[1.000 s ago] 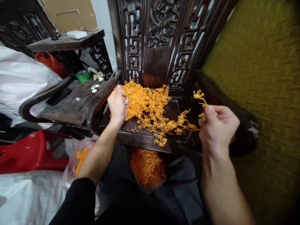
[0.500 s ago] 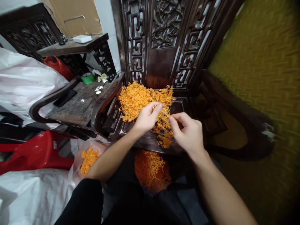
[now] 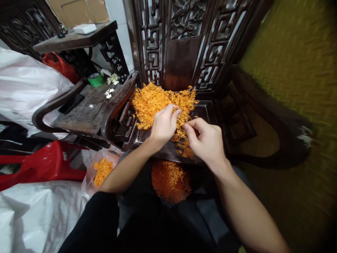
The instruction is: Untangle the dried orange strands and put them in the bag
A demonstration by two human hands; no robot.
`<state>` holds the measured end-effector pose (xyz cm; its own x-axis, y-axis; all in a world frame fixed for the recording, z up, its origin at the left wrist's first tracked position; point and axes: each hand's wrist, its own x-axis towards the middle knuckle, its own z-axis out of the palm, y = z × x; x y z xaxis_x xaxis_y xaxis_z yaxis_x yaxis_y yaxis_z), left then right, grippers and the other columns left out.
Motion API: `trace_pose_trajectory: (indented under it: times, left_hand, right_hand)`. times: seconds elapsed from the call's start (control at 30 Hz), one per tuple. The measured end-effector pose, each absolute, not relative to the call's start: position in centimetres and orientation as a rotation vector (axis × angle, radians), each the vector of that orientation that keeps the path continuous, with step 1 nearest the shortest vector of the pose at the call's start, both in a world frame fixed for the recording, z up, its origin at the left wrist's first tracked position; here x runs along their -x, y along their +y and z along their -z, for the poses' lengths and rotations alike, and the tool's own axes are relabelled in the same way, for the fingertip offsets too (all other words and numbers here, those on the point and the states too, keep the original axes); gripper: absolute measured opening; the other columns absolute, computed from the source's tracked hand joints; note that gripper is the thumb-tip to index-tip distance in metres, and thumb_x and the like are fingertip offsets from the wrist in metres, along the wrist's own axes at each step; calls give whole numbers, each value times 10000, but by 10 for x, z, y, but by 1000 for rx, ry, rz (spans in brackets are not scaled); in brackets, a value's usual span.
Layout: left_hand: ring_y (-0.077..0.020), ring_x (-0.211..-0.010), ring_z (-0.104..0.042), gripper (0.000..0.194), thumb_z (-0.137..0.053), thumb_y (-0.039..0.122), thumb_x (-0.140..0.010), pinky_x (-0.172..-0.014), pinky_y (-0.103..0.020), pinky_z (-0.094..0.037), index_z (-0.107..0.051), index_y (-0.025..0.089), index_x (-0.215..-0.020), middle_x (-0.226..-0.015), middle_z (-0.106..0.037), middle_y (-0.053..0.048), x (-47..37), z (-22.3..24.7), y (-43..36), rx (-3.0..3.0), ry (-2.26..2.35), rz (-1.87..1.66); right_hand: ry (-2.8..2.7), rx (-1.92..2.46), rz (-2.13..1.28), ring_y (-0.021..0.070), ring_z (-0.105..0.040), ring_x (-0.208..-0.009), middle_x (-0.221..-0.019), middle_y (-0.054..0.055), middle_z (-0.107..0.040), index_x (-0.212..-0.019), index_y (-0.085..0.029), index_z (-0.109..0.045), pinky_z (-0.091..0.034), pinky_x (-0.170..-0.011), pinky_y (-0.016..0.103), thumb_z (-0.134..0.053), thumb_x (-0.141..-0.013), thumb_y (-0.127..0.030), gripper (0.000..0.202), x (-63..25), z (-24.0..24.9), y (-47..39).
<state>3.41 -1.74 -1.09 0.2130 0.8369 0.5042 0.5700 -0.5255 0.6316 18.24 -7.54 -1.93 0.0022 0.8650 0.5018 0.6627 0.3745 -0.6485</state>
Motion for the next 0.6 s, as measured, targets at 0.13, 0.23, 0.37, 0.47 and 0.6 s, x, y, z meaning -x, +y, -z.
trace_pose_trajectory:
  times: [0.13, 0.23, 0.37, 0.47, 0.6]
  left_hand:
    - [-201, -888, -653, 211, -496, 316, -1011, -836, -351, -492, -656, 185, -969, -968, -724, -95, -8, 4, 11, -2123, 1476, -1413]
    - [-172, -735, -610, 250, -491, 398, -1009, -651, -316, -466, -653, 212, -1045, -878, -691, -71, 15, 3, 34, -1813, 1520, -1520]
    - [-86, -451, -359, 313, -491, 504, -992, -425, -252, -281, -655, 261, -1103, -701, -564, -7, 23, -10, 15, -1537, 1223, -1279]
    - [-70, -434, -288, 300, -540, 531, -961, -393, -243, -209, -667, 262, -1004, -662, -486, 10, 43, -32, -44, -1476, 1155, -1266]
    - [-90, -455, -345, 276, -652, 494, -903, -409, -248, -239, -635, 228, -830, -572, -414, 32, 122, -23, -125, -1393, 1532, -1294]
  right_hand:
    - [-1637, 1341, -301, 153, -566, -570, -686, 29, -667, -802, -209, -651, -396, -571, 299, -618, -932, -292, 158, -189, 11, -86]
    - [-1344, 1196, -507, 130, -444, -488, -600, -4, -554, -802, -233, -631, -322, -500, 294, -654, -918, -366, 177, -202, 10, -86]
    - [-1020, 821, -934, 107, -208, -408, -528, -60, -336, -798, -275, -559, -203, -439, 281, -638, -892, -453, 216, -224, 11, -71]
    - [-1008, 843, -995, 116, -148, -432, -562, -51, -237, -826, -289, -592, -162, -435, 299, -588, -894, -500, 222, -237, 8, -63]
    - [-1080, 855, -979, 121, -119, -444, -591, -41, -157, -916, -306, -689, -144, -444, 340, -521, -932, -496, 254, -251, 5, -66]
